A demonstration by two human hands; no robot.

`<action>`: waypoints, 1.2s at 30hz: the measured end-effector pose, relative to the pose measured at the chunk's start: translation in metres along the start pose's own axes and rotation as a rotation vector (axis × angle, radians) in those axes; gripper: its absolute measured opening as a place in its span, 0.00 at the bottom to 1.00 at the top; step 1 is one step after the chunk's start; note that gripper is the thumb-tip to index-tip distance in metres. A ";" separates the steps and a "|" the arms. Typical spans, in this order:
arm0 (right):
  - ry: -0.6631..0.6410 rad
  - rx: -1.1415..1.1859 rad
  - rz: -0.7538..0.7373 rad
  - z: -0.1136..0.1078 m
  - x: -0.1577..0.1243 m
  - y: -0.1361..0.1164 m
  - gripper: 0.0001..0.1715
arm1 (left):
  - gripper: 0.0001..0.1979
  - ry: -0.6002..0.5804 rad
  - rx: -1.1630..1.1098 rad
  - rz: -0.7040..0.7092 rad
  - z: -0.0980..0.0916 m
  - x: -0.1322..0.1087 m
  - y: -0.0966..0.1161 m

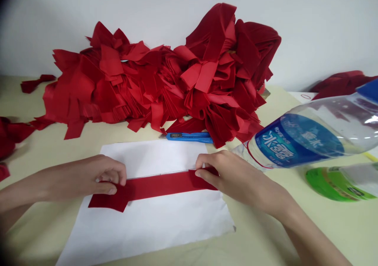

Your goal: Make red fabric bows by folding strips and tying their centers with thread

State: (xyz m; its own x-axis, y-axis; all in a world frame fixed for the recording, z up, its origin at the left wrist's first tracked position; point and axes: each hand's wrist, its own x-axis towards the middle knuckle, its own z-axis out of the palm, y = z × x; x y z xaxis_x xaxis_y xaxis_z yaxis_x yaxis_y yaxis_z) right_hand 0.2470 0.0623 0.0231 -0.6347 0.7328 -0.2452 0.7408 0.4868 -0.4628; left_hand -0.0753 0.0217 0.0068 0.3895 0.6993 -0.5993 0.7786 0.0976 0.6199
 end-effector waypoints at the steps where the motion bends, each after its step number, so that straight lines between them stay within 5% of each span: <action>1: 0.003 0.000 0.001 0.000 0.000 0.000 0.10 | 0.05 0.003 0.001 -0.001 0.000 0.000 0.000; 22: 0.021 0.019 -0.043 0.005 0.003 -0.001 0.09 | 0.04 0.031 0.023 0.019 -0.005 -0.004 0.012; 29: 0.013 0.042 -0.072 0.005 0.006 -0.004 0.09 | 0.06 0.154 -0.248 0.182 0.010 0.017 0.031; 36: 0.009 0.036 -0.083 0.008 0.009 -0.005 0.09 | 0.08 0.145 -0.379 0.222 0.024 0.037 0.022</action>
State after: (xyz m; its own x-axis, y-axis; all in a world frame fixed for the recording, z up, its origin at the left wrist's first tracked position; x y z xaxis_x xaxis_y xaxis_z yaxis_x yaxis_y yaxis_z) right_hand 0.2357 0.0623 0.0169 -0.6913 0.6950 -0.1976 0.6775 0.5285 -0.5115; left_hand -0.0321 0.0328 -0.0135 0.4328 0.8219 -0.3704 0.4388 0.1669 0.8829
